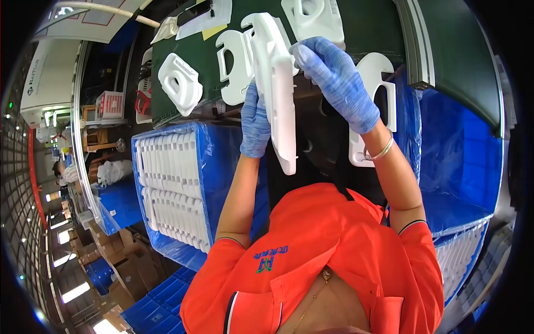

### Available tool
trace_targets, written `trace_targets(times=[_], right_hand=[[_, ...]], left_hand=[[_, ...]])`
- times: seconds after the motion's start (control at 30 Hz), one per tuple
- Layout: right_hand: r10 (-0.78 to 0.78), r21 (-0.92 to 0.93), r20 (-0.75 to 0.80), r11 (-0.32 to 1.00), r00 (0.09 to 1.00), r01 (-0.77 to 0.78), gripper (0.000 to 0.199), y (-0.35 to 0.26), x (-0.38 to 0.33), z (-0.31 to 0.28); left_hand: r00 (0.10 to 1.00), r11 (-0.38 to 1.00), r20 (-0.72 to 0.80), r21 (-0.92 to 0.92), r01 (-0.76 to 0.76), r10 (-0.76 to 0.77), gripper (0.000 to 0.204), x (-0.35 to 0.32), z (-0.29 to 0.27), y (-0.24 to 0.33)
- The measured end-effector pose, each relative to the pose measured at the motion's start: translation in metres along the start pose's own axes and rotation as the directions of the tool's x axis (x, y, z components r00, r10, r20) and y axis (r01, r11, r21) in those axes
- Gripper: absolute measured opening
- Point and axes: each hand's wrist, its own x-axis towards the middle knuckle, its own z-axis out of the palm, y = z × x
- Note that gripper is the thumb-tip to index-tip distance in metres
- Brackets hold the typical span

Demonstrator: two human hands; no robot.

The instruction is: Manual inspection and assembly of white plastic components at a production workstation.

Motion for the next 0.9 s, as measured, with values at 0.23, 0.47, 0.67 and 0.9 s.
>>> trace_targets(times=[0.23, 0.47, 0.67, 0.9], right_hand=[[-0.005, -0.062, 0.024, 0.998, 1.000, 0.006, 0.031, 0.005, 0.005, -0.006], [0.046, -0.043, -0.183, 0.998, 0.982, -0.055, 0.026, 0.023, -0.021, -0.017], [0.184, -0.325, 0.059, 0.933, 0.981, -0.156, 0.011, 0.079, -0.089, -0.002], [-0.115, -0.424, 0.210, 0.884, 0.971, 0.197, 0.017, 0.075, -0.084, 0.004]], left_hand=[[0.997, 0.994, -0.057, 0.096, -0.055, 0.061, 0.050, 0.000, -0.010, -0.012], [0.998, 0.996, -0.056, -0.083, 0.032, -0.037, 0.041, -0.006, -0.007, -0.002], [1.000, 0.919, -0.002, -0.395, 0.007, -0.008, 0.038, -0.008, -0.015, -0.011], [0.996, 0.883, 0.083, -0.467, 0.050, -0.013, 0.037, -0.013, -0.007, -0.010]])
